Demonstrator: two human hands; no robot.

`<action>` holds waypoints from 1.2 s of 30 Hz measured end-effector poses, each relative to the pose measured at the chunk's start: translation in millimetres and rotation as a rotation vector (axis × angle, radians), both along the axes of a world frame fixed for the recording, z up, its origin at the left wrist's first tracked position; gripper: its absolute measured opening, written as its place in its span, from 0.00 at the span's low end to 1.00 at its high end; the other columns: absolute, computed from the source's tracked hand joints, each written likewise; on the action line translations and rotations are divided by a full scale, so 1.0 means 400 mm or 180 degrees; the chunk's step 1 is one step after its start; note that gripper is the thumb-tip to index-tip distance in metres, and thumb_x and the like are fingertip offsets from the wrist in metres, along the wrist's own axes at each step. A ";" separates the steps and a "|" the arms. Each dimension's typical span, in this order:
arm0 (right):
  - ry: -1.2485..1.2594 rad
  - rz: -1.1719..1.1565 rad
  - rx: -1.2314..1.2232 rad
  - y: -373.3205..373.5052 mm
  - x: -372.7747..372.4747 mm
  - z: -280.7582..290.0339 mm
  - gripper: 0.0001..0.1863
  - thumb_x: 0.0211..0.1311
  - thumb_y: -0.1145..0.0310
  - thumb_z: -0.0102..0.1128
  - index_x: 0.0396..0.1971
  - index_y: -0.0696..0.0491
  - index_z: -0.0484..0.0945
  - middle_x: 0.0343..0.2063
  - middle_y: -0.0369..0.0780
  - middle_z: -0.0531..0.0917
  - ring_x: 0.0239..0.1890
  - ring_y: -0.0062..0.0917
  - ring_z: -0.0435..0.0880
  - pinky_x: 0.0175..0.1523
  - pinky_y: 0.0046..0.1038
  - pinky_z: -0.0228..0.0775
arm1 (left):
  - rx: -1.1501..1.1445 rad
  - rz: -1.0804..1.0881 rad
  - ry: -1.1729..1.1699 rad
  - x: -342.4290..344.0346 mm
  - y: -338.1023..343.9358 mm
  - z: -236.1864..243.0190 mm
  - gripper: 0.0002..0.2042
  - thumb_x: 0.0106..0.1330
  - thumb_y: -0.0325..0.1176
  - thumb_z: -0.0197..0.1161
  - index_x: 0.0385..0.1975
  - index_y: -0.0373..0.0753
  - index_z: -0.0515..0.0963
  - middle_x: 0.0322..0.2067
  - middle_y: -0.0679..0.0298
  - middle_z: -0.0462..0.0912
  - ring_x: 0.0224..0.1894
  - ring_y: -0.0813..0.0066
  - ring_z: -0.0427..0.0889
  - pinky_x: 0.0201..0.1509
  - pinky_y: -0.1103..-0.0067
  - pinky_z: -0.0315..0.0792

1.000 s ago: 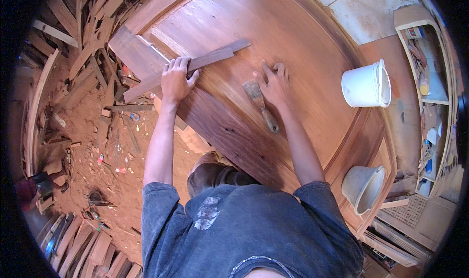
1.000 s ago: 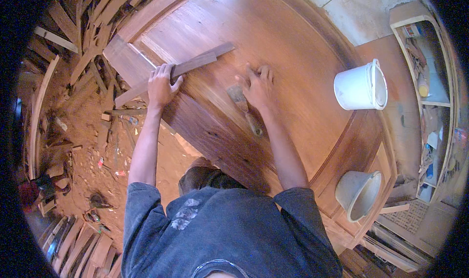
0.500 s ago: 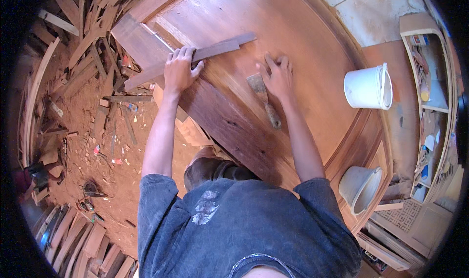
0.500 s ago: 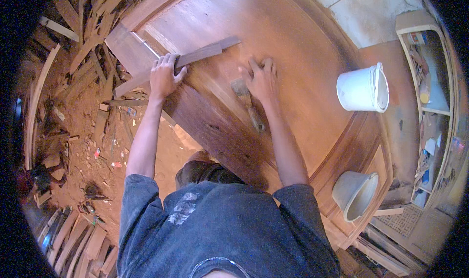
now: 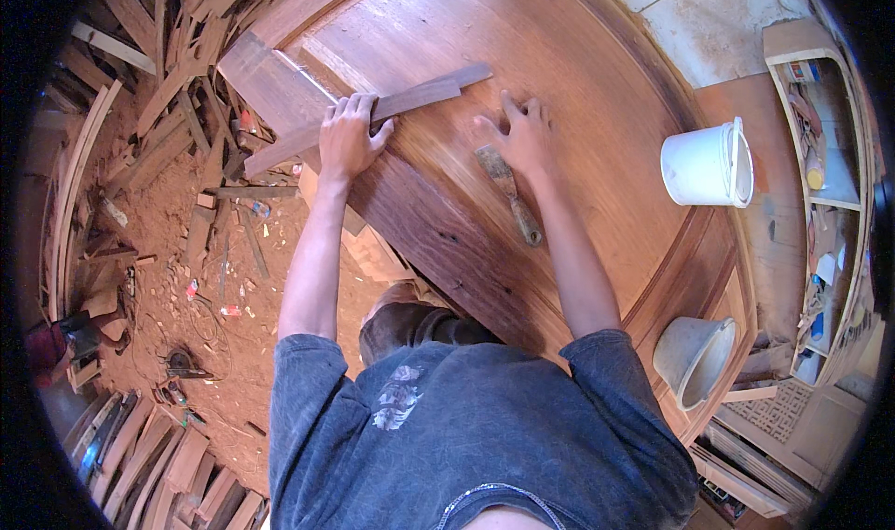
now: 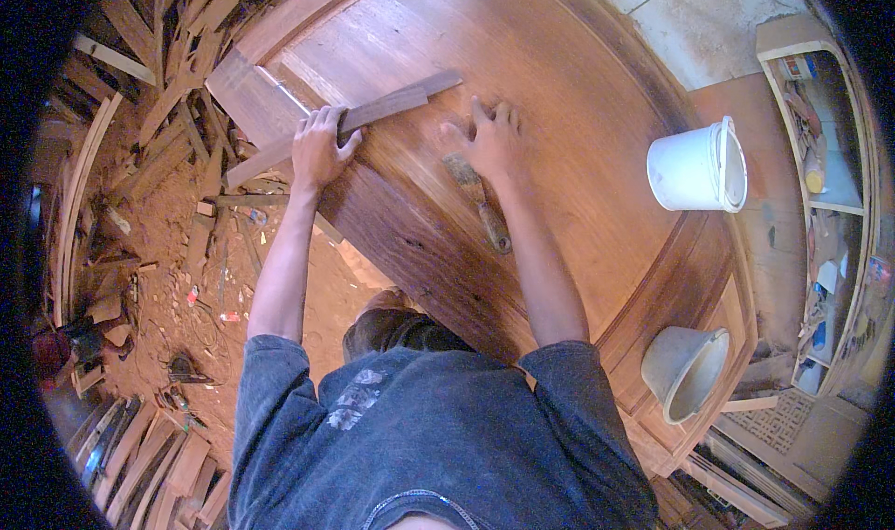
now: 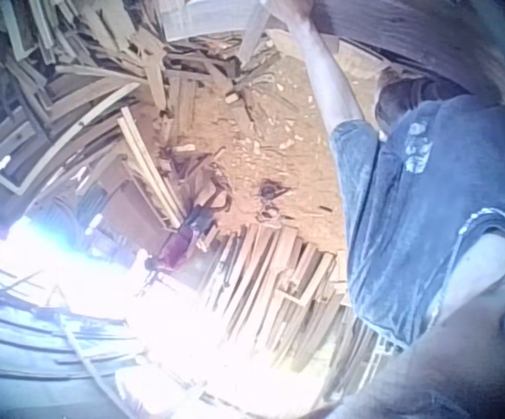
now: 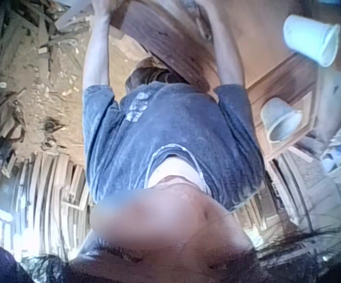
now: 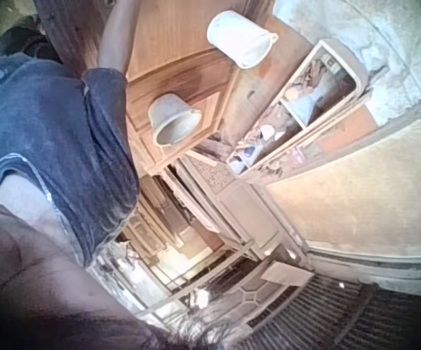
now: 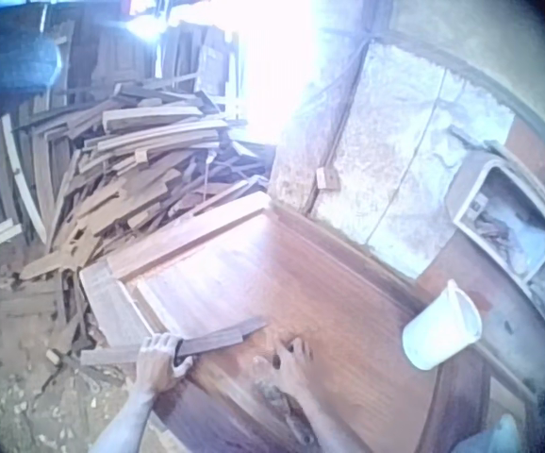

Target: The person scrapes the surface of a wooden door using a putty knife. They apply glue from a small tube into the joints and cracks of the wood and spread it with the tool.

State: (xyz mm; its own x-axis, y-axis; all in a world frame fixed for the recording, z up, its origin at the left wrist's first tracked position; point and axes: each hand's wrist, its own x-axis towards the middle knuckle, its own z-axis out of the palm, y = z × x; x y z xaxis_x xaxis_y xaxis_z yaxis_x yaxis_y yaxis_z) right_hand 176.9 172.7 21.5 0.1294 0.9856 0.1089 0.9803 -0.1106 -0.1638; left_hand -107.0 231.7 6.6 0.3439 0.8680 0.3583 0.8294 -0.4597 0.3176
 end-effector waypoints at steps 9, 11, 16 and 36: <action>0.0060 -0.0004 -0.0213 -0.009 -0.002 -0.002 0.36 0.63 0.38 0.52 0.64 0.47 0.69 0.52 0.55 0.73 0.60 0.48 0.68 0.66 0.49 0.56 | -0.0055 0.0021 0.0020 0.002 -0.004 0.012 0.21 0.59 0.44 0.65 0.47 0.37 0.76 0.43 0.55 0.80 0.50 0.56 0.77 0.55 0.65 0.69; 0.0102 0.0036 -0.0273 -0.014 0.006 0.000 0.36 0.63 0.39 0.52 0.64 0.47 0.69 0.52 0.55 0.73 0.61 0.49 0.68 0.67 0.49 0.56 | -0.0123 0.0027 0.0074 0.004 -0.004 0.018 0.21 0.59 0.45 0.65 0.47 0.37 0.76 0.43 0.55 0.80 0.50 0.56 0.77 0.56 0.65 0.69; 0.0271 -0.0118 -0.0085 -0.002 0.012 0.001 0.36 0.62 0.38 0.53 0.63 0.47 0.71 0.54 0.57 0.72 0.61 0.52 0.67 0.67 0.50 0.56 | -0.0023 0.0001 0.0075 0.011 -0.002 0.012 0.22 0.58 0.44 0.66 0.47 0.37 0.76 0.43 0.56 0.80 0.49 0.57 0.77 0.55 0.65 0.69; 0.0052 -0.0238 -0.0115 -0.033 0.042 -0.003 0.36 0.63 0.36 0.50 0.64 0.45 0.70 0.54 0.54 0.73 0.61 0.49 0.68 0.65 0.54 0.55 | -0.0069 -0.0026 0.0170 0.013 0.002 0.011 0.21 0.59 0.45 0.65 0.46 0.37 0.76 0.41 0.56 0.80 0.48 0.56 0.77 0.54 0.64 0.69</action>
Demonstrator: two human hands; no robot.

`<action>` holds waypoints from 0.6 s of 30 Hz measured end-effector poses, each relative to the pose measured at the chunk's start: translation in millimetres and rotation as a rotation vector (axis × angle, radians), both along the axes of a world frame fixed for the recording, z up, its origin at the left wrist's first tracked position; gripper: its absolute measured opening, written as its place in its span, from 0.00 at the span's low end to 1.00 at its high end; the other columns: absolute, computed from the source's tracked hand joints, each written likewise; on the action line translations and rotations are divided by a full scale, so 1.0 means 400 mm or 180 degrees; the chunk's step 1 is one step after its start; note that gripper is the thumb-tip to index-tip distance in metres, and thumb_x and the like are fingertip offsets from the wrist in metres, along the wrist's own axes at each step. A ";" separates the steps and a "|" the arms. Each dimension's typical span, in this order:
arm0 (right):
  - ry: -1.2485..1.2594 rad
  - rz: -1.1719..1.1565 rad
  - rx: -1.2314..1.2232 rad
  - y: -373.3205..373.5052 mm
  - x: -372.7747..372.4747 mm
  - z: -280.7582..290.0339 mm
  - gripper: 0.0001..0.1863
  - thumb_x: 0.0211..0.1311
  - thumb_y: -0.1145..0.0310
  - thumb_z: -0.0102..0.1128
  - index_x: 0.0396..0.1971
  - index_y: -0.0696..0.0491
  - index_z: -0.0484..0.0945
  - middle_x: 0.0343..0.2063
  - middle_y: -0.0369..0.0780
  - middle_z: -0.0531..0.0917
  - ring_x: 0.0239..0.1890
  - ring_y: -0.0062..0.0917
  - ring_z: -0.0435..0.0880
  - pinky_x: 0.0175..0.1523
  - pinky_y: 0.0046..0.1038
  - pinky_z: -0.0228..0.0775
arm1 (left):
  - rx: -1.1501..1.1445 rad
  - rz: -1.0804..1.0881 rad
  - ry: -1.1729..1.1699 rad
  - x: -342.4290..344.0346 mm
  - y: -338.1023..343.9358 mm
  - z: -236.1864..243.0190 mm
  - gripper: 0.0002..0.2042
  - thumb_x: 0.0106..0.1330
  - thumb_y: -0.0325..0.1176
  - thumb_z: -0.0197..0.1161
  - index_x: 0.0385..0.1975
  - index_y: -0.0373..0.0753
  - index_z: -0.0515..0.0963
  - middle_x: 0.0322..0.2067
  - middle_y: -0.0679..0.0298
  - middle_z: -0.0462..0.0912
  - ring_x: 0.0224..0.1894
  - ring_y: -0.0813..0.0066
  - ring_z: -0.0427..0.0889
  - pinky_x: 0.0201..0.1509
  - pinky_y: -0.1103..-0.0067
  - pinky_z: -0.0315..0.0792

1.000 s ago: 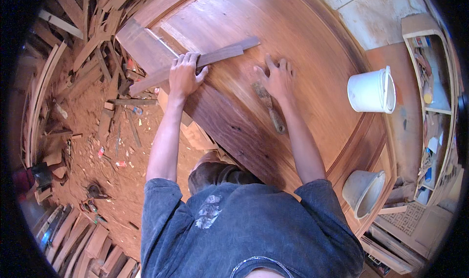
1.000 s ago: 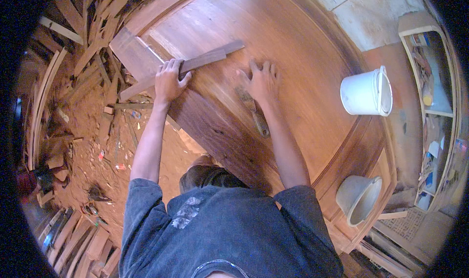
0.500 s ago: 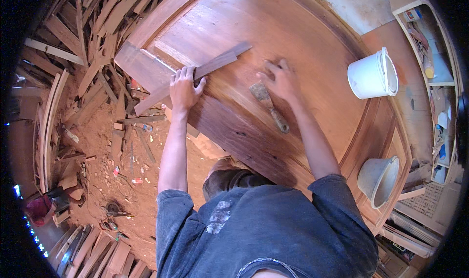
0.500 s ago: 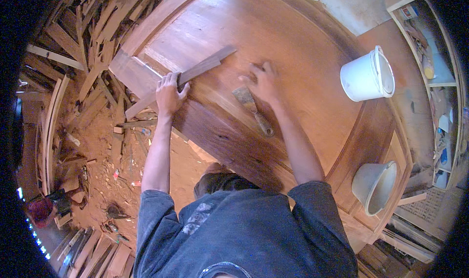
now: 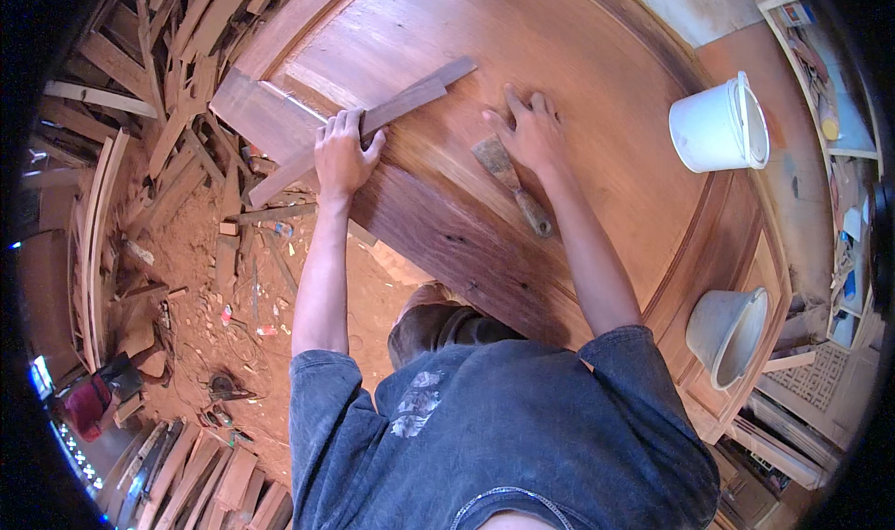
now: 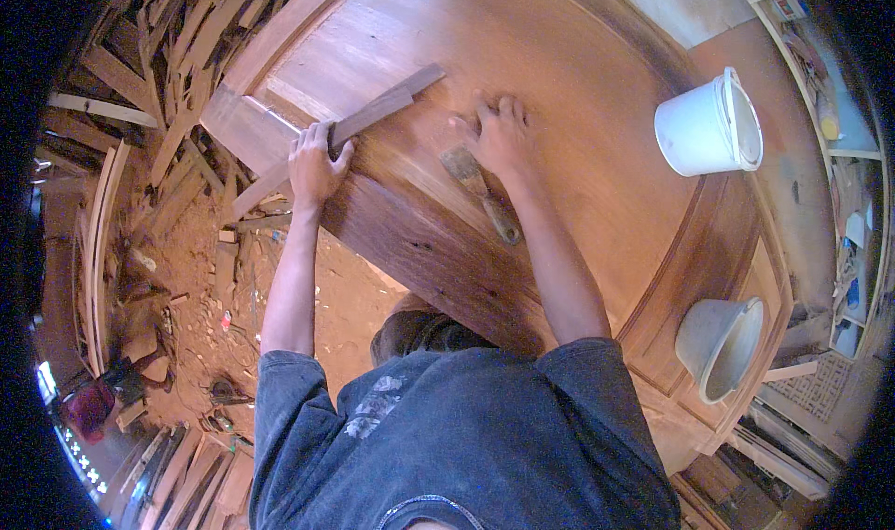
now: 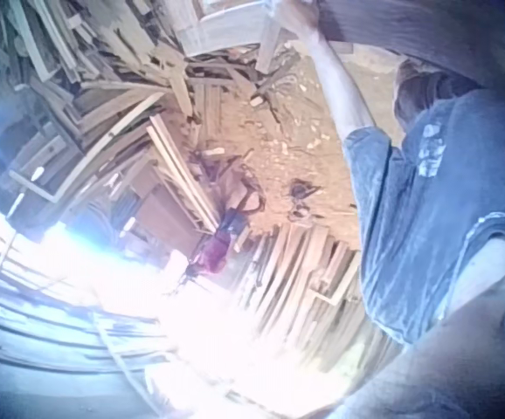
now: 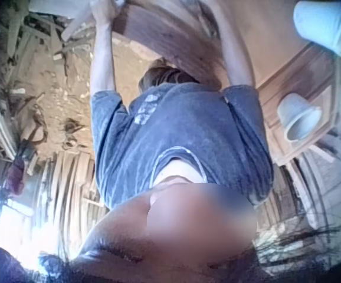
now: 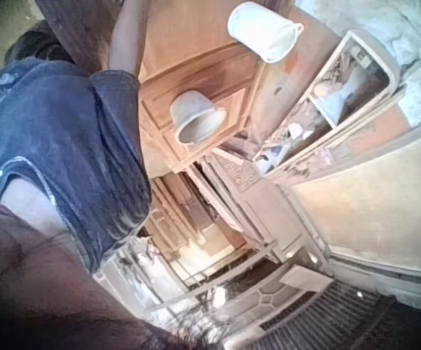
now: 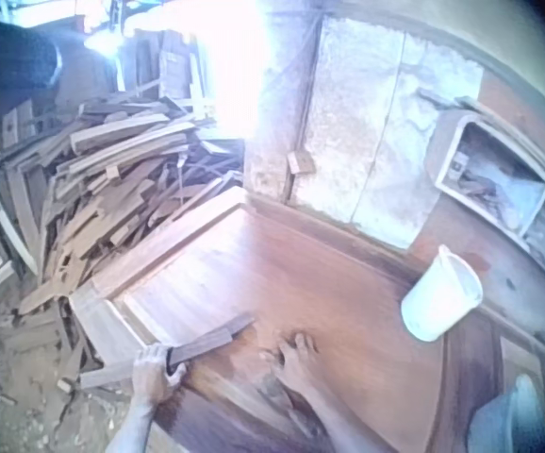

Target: The person scrapes the surface of a wooden door using a putty knife. They apply glue from a small tube into the joints and cracks of the wood and spread it with the tool.

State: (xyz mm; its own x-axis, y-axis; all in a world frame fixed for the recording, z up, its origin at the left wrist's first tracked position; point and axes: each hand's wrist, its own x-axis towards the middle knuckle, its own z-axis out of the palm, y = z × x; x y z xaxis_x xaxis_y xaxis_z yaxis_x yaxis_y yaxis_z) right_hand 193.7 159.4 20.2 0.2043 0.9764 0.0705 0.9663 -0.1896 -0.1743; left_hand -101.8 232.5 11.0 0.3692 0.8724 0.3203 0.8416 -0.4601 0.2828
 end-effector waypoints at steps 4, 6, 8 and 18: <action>0.0158 0.0124 -0.0049 -0.087 -0.020 0.088 0.38 0.63 0.37 0.52 0.66 0.46 0.67 0.54 0.53 0.72 0.61 0.48 0.69 0.64 0.54 0.59 | 0.0092 -0.0010 -0.0061 -0.007 0.003 -0.006 0.21 0.59 0.46 0.64 0.46 0.37 0.76 0.41 0.55 0.80 0.47 0.56 0.77 0.53 0.64 0.69; 0.0306 0.0190 -0.0347 -0.194 -0.036 0.124 0.37 0.63 0.41 0.55 0.67 0.47 0.65 0.53 0.53 0.73 0.58 0.48 0.71 0.61 0.50 0.64 | 0.0068 0.0033 -0.0025 -0.010 -0.004 -0.008 0.21 0.60 0.45 0.64 0.46 0.36 0.76 0.41 0.55 0.80 0.47 0.55 0.78 0.53 0.64 0.69; 0.0414 0.0179 -0.0617 -0.252 -0.044 0.123 0.36 0.63 0.48 0.59 0.67 0.48 0.63 0.51 0.52 0.73 0.55 0.47 0.74 0.58 0.46 0.68 | -0.0021 0.0040 0.0028 0.003 -0.002 0.002 0.20 0.60 0.44 0.64 0.47 0.36 0.76 0.43 0.54 0.80 0.48 0.54 0.78 0.55 0.64 0.69; 0.0934 0.0253 -0.0172 -0.334 0.123 0.126 0.25 0.62 0.70 0.58 0.61 0.43 0.72 0.38 0.49 0.77 0.38 0.43 0.80 0.43 0.39 0.74 | 0.0001 0.0037 0.0027 -0.004 -0.001 -0.006 0.21 0.60 0.44 0.64 0.47 0.37 0.76 0.42 0.56 0.79 0.48 0.57 0.77 0.54 0.65 0.68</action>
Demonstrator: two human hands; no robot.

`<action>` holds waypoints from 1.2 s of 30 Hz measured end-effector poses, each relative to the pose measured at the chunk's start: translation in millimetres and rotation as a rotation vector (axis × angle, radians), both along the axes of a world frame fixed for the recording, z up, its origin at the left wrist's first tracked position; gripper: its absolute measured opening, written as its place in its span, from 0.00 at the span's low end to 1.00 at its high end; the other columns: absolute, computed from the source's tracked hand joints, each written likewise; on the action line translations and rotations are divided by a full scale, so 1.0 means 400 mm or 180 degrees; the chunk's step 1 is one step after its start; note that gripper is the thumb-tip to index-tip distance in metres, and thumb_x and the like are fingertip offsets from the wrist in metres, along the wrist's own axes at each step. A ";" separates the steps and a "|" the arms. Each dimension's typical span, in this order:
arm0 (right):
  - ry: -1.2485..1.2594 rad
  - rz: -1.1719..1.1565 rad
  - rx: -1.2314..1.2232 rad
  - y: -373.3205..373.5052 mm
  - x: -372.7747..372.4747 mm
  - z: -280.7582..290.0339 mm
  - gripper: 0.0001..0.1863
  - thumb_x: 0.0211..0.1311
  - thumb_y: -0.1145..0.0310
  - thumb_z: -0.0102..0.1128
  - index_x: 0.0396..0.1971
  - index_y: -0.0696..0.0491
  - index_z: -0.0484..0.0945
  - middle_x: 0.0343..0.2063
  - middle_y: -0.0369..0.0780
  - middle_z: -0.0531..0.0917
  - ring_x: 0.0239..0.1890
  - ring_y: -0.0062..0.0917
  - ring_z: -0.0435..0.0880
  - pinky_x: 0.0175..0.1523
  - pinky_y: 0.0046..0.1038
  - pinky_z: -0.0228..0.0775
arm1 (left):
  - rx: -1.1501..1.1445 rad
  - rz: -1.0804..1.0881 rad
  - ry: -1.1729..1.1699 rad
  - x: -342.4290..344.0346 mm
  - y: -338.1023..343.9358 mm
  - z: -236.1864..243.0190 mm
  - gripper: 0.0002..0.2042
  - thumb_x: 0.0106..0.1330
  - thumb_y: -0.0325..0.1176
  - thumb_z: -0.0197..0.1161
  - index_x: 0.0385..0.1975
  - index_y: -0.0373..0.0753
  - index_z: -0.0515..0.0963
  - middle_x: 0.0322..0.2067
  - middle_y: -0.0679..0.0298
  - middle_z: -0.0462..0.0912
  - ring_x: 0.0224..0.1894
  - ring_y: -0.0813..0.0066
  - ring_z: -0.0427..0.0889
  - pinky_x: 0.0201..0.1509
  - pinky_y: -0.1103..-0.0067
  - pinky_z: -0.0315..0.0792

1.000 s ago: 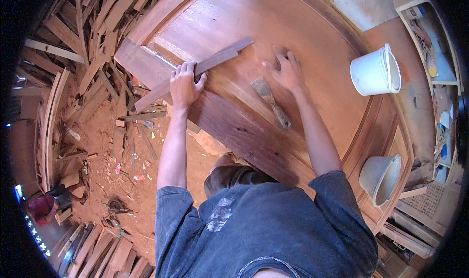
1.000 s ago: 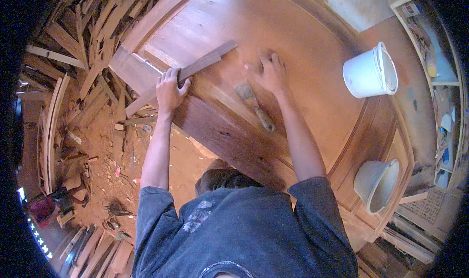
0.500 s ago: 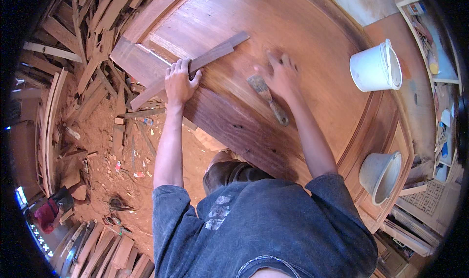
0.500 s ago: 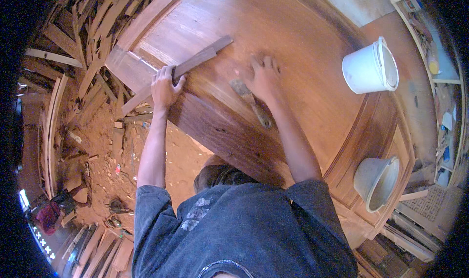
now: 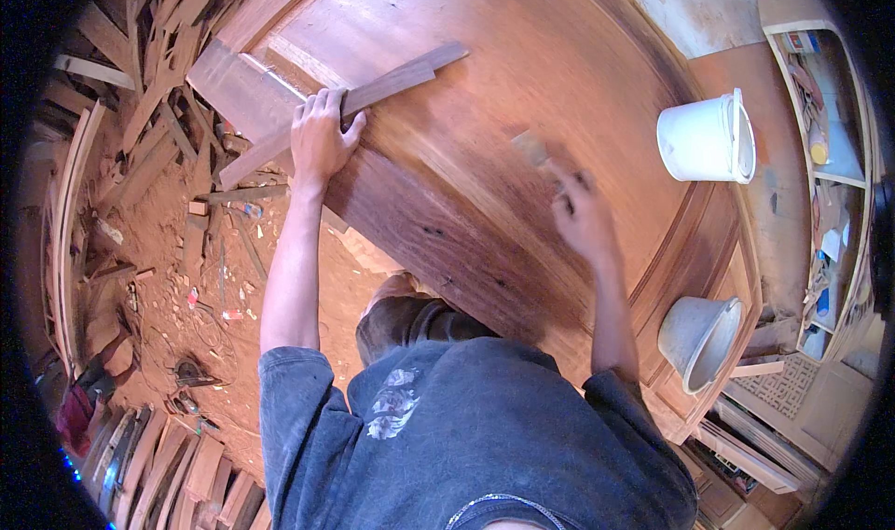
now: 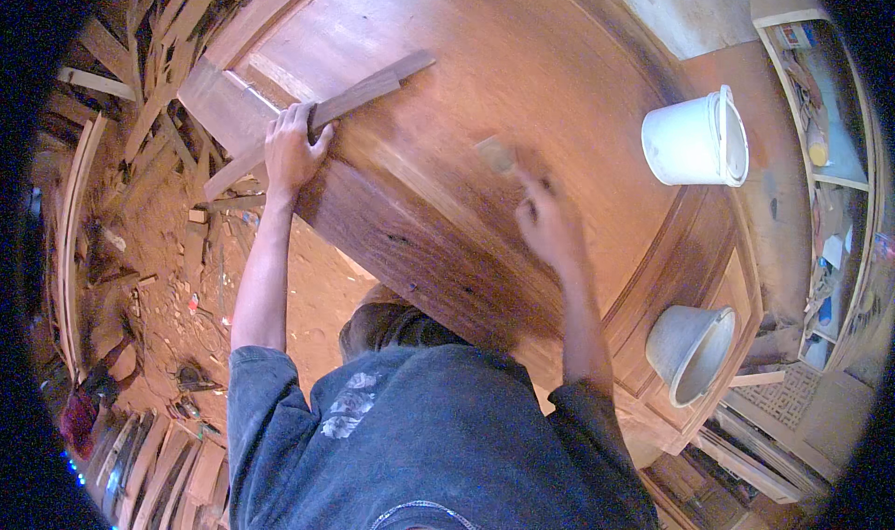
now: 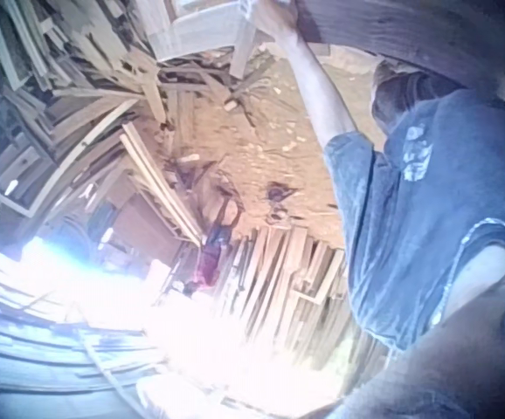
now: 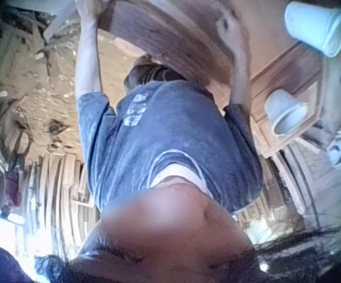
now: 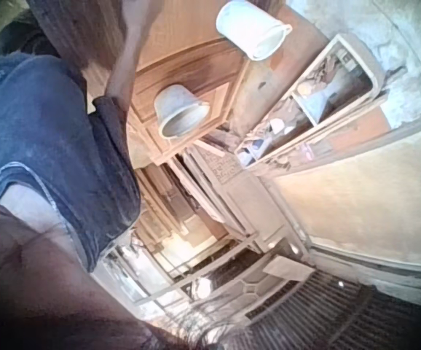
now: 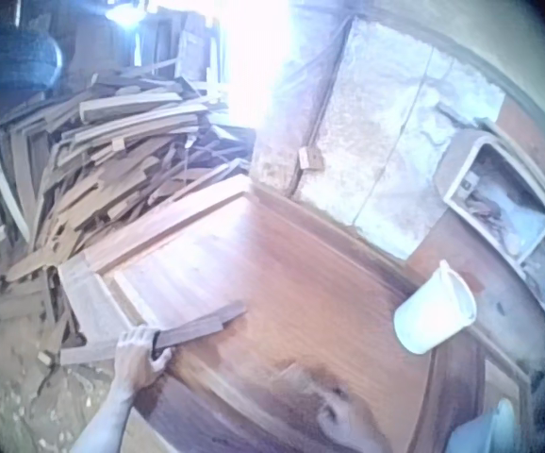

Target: The person scrapes the surface of a wooden door using a putty knife. They apply glue from a small tube into the joints and cracks of the wood and spread it with the tool.

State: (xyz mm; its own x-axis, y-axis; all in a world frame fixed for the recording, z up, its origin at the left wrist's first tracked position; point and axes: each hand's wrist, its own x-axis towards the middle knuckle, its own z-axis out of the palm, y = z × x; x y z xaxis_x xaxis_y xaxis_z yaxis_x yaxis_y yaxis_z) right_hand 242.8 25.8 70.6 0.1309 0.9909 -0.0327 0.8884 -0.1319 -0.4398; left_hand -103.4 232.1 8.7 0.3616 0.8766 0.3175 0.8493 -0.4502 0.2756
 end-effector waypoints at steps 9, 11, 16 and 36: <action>-0.0486 0.0524 -0.0332 0.146 0.107 -0.008 0.17 0.71 0.66 0.50 0.56 0.44 0.77 0.40 0.44 0.82 0.39 0.43 0.82 0.44 0.40 0.74 | 0.0009 0.0020 0.0047 0.006 0.001 0.002 0.22 0.61 0.45 0.64 0.49 0.36 0.75 0.45 0.55 0.80 0.50 0.57 0.77 0.56 0.65 0.68; -0.0309 0.0657 -0.0311 0.179 0.109 -0.019 0.17 0.71 0.65 0.50 0.56 0.43 0.77 0.43 0.43 0.82 0.42 0.43 0.82 0.46 0.40 0.74 | 0.0041 0.0028 0.0059 0.006 0.004 0.001 0.23 0.61 0.46 0.63 0.50 0.36 0.75 0.46 0.55 0.80 0.51 0.57 0.77 0.56 0.65 0.68; -0.0451 0.0706 -0.0633 0.239 0.053 0.020 0.17 0.71 0.65 0.50 0.57 0.42 0.77 0.49 0.42 0.82 0.49 0.41 0.81 0.52 0.37 0.74 | -0.0089 0.0046 -0.0036 0.001 0.001 -0.011 0.22 0.61 0.44 0.64 0.50 0.37 0.75 0.45 0.55 0.79 0.50 0.54 0.77 0.57 0.63 0.68; -0.0265 0.0804 -0.0279 0.239 0.079 0.002 0.17 0.69 0.67 0.52 0.56 0.45 0.78 0.44 0.44 0.83 0.45 0.40 0.82 0.50 0.39 0.73 | -0.0006 0.0005 0.0003 0.006 0.002 0.002 0.22 0.60 0.45 0.64 0.49 0.36 0.76 0.44 0.55 0.80 0.50 0.57 0.77 0.55 0.65 0.68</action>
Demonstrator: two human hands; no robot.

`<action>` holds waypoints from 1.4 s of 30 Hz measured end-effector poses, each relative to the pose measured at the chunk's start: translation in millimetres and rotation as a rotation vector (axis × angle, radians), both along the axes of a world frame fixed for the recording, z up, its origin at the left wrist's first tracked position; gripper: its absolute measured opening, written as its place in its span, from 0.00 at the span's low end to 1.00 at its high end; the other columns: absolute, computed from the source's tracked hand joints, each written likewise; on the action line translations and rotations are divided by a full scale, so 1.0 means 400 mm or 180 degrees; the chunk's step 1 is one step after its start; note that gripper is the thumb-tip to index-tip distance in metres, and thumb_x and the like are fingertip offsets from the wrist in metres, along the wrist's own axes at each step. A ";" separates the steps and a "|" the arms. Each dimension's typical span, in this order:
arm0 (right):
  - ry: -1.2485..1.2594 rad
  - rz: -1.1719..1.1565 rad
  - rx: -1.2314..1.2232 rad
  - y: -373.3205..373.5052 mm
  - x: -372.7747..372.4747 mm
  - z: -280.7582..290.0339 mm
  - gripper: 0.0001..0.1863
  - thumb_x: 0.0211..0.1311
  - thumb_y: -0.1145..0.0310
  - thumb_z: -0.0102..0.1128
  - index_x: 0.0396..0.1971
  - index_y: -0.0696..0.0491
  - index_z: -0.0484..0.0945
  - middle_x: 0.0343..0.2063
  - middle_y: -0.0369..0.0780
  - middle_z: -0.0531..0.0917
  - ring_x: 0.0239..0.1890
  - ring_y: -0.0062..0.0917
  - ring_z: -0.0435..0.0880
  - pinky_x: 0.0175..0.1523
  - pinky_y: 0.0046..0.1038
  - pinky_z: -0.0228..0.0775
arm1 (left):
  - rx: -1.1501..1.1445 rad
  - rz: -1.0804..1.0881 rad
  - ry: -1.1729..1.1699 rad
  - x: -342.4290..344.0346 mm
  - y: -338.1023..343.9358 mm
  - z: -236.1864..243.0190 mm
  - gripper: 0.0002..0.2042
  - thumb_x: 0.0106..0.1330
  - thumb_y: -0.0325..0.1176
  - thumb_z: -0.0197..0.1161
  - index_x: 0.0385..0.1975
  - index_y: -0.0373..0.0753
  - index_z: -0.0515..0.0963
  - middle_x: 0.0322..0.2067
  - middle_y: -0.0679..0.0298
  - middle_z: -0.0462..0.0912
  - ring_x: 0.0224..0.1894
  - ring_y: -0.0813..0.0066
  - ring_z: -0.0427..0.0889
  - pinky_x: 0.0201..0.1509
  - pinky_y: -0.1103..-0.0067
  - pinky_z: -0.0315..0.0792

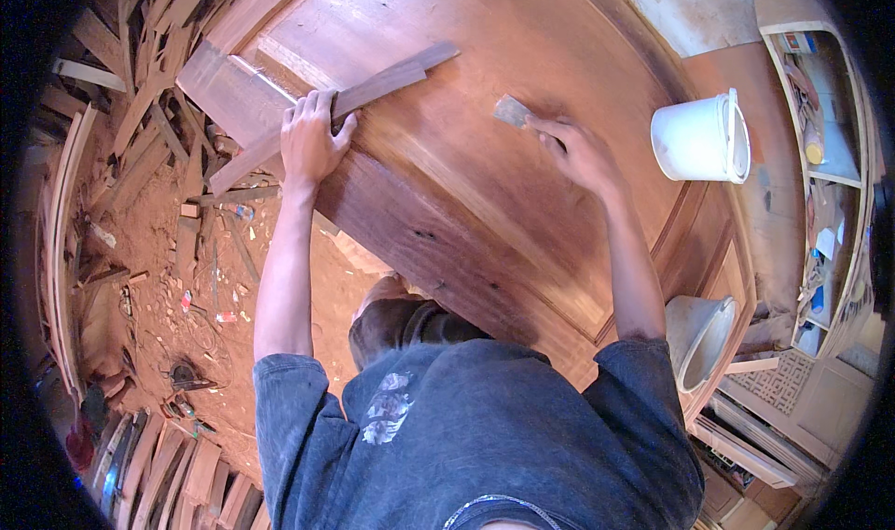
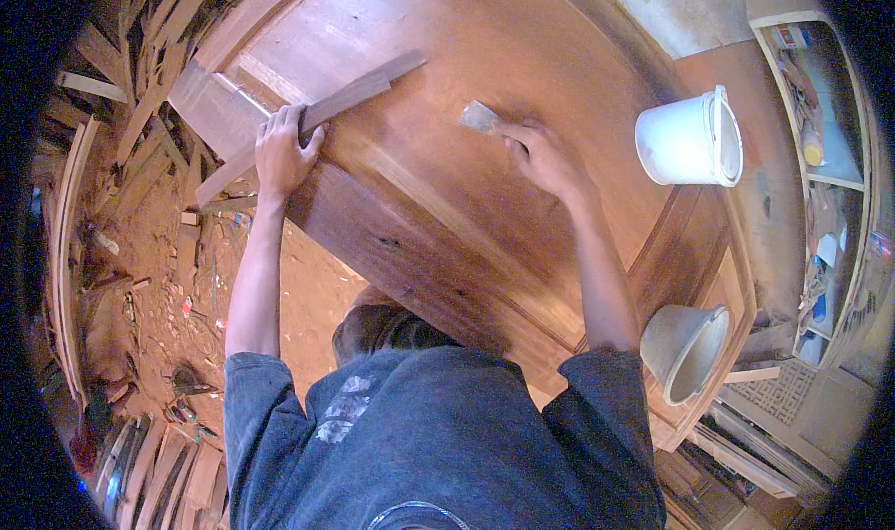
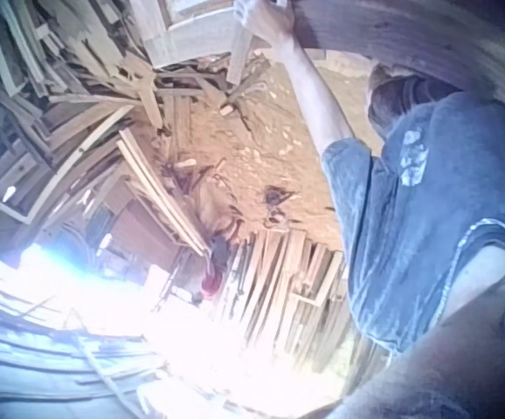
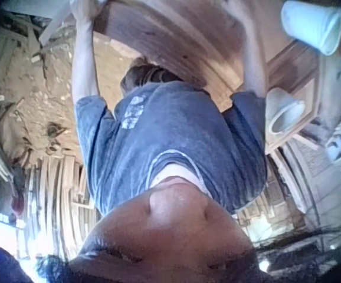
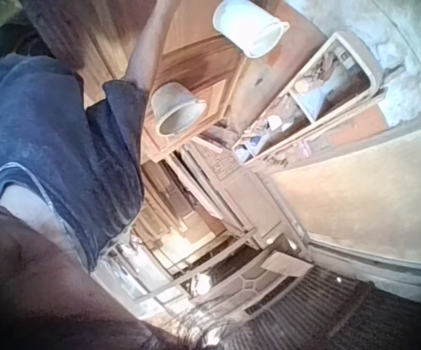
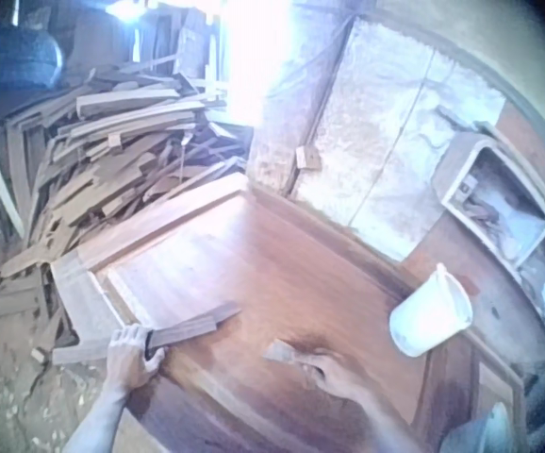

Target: The person scrapes the surface of a wooden door using a putty knife. They apply glue from a small tube into the joints and cracks of the wood and spread it with the tool.

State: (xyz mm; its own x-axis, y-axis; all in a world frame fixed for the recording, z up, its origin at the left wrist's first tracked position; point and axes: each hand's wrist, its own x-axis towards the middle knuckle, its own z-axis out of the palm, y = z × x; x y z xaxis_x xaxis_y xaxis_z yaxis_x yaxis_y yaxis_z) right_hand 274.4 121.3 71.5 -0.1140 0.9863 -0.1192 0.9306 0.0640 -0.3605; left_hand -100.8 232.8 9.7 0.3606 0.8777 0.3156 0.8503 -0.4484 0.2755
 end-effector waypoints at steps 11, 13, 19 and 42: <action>-0.0061 -0.0110 -0.0067 0.020 -0.030 -0.020 0.17 0.71 0.66 0.50 0.57 0.44 0.77 0.41 0.47 0.82 0.43 0.43 0.81 0.48 0.41 0.72 | 0.0104 0.0018 0.0021 -0.004 0.006 -0.004 0.22 0.61 0.45 0.64 0.49 0.37 0.76 0.44 0.56 0.80 0.49 0.58 0.78 0.55 0.65 0.69; -0.0076 -0.0081 0.0210 0.031 -0.029 -0.062 0.17 0.71 0.66 0.50 0.57 0.44 0.77 0.41 0.47 0.81 0.43 0.43 0.81 0.48 0.42 0.72 | 0.0102 0.0006 0.0035 0.000 -0.002 -0.011 0.22 0.61 0.45 0.64 0.49 0.37 0.76 0.44 0.57 0.80 0.49 0.58 0.78 0.54 0.65 0.69; -0.0096 -0.0189 -0.0262 0.009 -0.042 -0.015 0.17 0.70 0.67 0.50 0.57 0.45 0.77 0.39 0.48 0.81 0.44 0.45 0.80 0.49 0.42 0.71 | -0.0017 0.0012 -0.0035 -0.009 -0.003 -0.003 0.22 0.61 0.45 0.64 0.49 0.36 0.76 0.44 0.56 0.80 0.50 0.57 0.78 0.55 0.65 0.69; 0.0068 -0.0584 0.0991 0.069 -0.190 -0.089 0.10 0.63 0.64 0.59 0.37 0.54 0.80 0.44 0.52 0.79 0.45 0.47 0.79 0.47 0.46 0.73 | 0.0007 0.0112 -0.0050 -0.005 -0.001 -0.006 0.21 0.61 0.43 0.64 0.50 0.37 0.75 0.45 0.55 0.79 0.52 0.55 0.76 0.56 0.64 0.69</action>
State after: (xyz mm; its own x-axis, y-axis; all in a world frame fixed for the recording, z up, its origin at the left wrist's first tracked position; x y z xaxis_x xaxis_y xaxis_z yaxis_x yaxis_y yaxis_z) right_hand 198.4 149.1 35.9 0.0690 0.9792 0.1907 0.9292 0.0065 -0.3696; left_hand -102.9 232.5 7.3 0.3245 0.8891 0.3228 0.8612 -0.4188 0.2880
